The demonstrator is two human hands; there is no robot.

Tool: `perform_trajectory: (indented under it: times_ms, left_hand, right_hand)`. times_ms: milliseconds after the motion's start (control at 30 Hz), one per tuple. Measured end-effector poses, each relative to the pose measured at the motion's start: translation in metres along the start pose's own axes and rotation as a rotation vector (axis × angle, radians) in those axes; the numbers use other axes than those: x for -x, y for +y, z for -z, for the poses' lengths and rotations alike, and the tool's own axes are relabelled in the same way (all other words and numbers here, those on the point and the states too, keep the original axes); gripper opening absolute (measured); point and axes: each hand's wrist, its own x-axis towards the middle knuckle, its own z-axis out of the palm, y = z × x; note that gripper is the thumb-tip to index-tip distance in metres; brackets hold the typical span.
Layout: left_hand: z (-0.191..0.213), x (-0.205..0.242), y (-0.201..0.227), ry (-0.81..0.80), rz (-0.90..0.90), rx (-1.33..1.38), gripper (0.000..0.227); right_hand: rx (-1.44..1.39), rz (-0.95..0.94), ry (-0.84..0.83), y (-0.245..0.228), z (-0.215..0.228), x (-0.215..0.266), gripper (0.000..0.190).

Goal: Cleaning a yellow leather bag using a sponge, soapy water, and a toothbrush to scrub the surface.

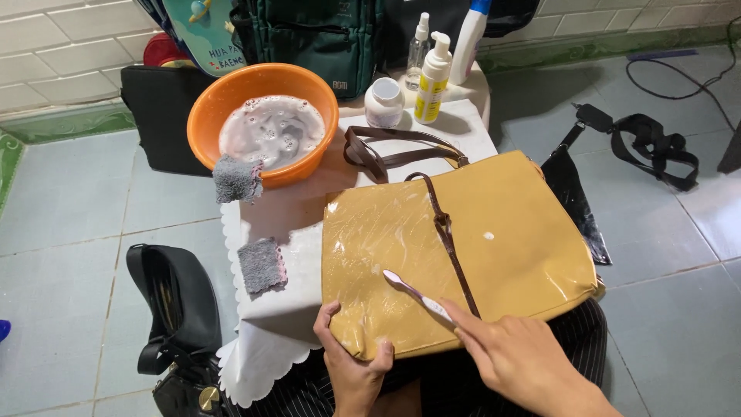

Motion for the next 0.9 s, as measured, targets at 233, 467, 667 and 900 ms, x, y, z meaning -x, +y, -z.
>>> perform_trajectory:
  times_ms: [233, 467, 667, 900]
  left_hand:
    - [-0.001, -0.001, -0.007, 0.044, -0.079, -0.011, 0.1]
    - [-0.003, -0.001, -0.022, 0.064, -0.156, -0.049, 0.101]
    - [-0.004, 0.0, -0.015, 0.076, -0.103, -0.068, 0.101]
    - [-0.003, 0.001, -0.008, 0.049, -0.069, -0.039, 0.098]
  right_hand:
    - [-0.147, -0.193, 0.143, 0.019, -0.012, 0.003, 0.051]
    - [0.093, -0.119, 0.058, 0.016, -0.028, -0.001, 0.071]
    - [0.257, -0.101, 0.279, 0.001, -0.009, -0.062, 0.066]
    - [0.158, 0.013, 0.235, -0.041, 0.025, -0.074, 0.062]
